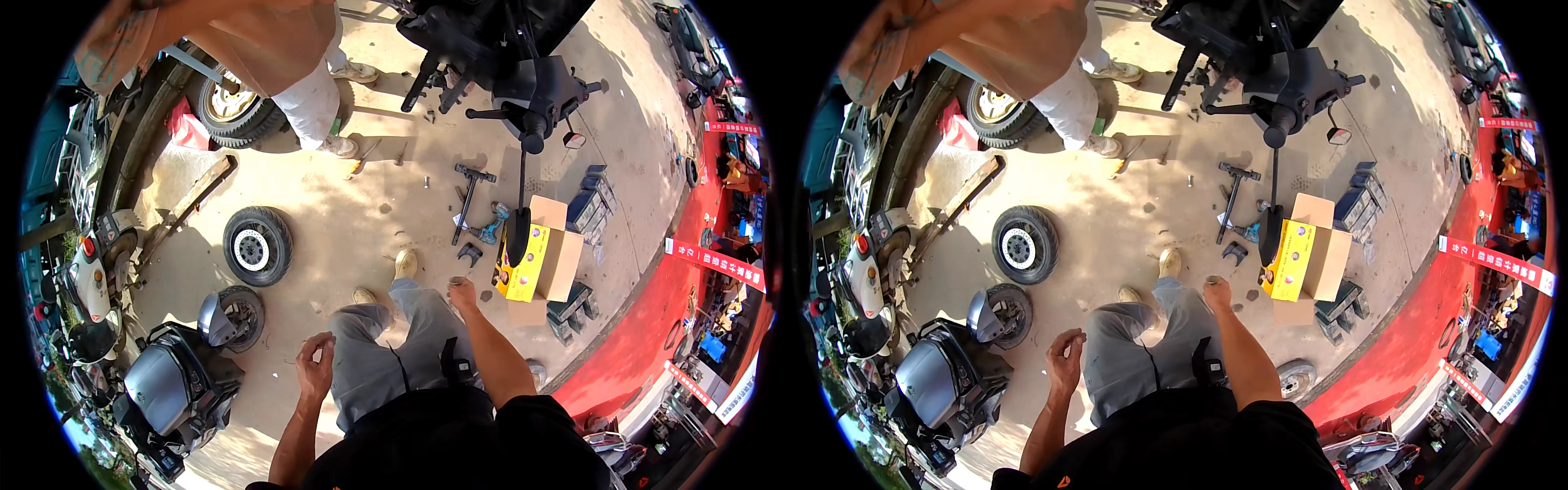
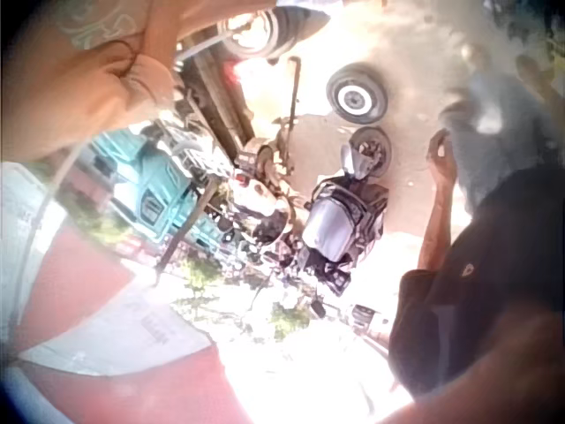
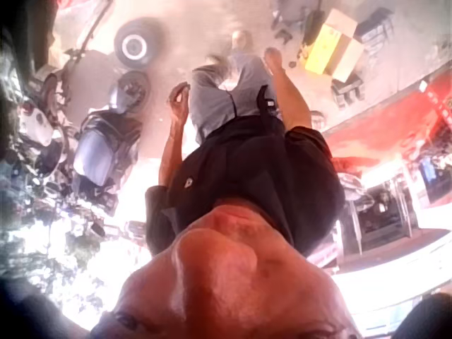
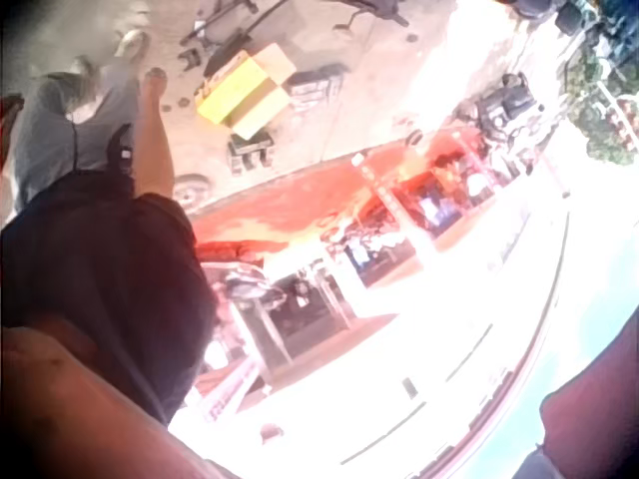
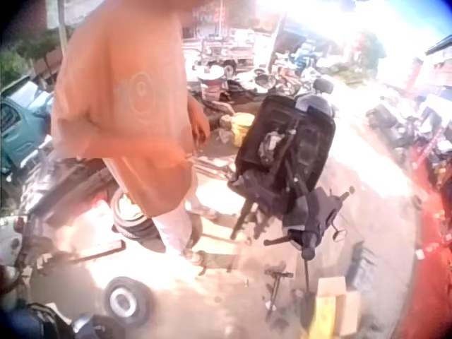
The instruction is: The person repairs a scooter's steering mechanism in an outdoor workshop. They use a wrench to tighten bolts on the handlebar stem and a hammer to tap a component into place, while another person assists by holding the scooter steady.
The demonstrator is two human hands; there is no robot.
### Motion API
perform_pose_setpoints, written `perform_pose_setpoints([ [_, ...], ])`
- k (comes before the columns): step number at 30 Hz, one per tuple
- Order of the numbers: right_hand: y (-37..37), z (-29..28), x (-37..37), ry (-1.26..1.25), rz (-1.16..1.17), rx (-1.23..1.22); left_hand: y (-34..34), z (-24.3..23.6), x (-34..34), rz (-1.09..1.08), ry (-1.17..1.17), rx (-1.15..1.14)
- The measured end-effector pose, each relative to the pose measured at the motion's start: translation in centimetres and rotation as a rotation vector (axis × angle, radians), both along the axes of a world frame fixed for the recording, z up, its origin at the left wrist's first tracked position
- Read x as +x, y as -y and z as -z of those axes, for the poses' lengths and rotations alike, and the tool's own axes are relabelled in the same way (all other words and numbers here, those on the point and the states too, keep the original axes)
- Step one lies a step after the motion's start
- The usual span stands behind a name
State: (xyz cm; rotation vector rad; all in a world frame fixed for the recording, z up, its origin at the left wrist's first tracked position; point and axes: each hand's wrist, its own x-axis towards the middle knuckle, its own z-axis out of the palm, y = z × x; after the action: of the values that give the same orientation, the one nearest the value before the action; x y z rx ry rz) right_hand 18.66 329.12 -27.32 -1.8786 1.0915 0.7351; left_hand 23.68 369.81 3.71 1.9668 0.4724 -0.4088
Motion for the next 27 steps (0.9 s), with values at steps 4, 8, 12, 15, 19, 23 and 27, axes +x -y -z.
perform_pose_setpoints([
  [4,-3.7,3.1,6.4,0.138,-0.092,-0.031,3.2,5.7,9.0,0.213,0.083,0.010],
  [8,-6.0,-0.4,18.1,0.258,-0.194,-0.055,6.7,13.7,18.3,0.450,0.123,-0.052],
  [12,-4.8,9.8,26.7,0.337,-0.276,-0.174,8.0,24.6,27.6,0.754,0.140,-0.092],
  [15,-3.7,20.1,34.6,0.341,-0.418,-0.270,6.3,35.2,32.0,0.920,0.193,-0.031],
  [19,-2.2,31.6,46.2,0.344,-0.486,-0.308,0.9,46.2,38.0,1.184,0.070,0.139],
  [23,2.3,44.2,55.8,0.482,-0.488,-0.560,-0.5,46.0,46.1,1.376,0.153,0.276],
  [27,4.5,51.7,62.7,0.631,-0.514,-0.704,0.1,46.2,49.2,1.440,0.023,0.450],
])
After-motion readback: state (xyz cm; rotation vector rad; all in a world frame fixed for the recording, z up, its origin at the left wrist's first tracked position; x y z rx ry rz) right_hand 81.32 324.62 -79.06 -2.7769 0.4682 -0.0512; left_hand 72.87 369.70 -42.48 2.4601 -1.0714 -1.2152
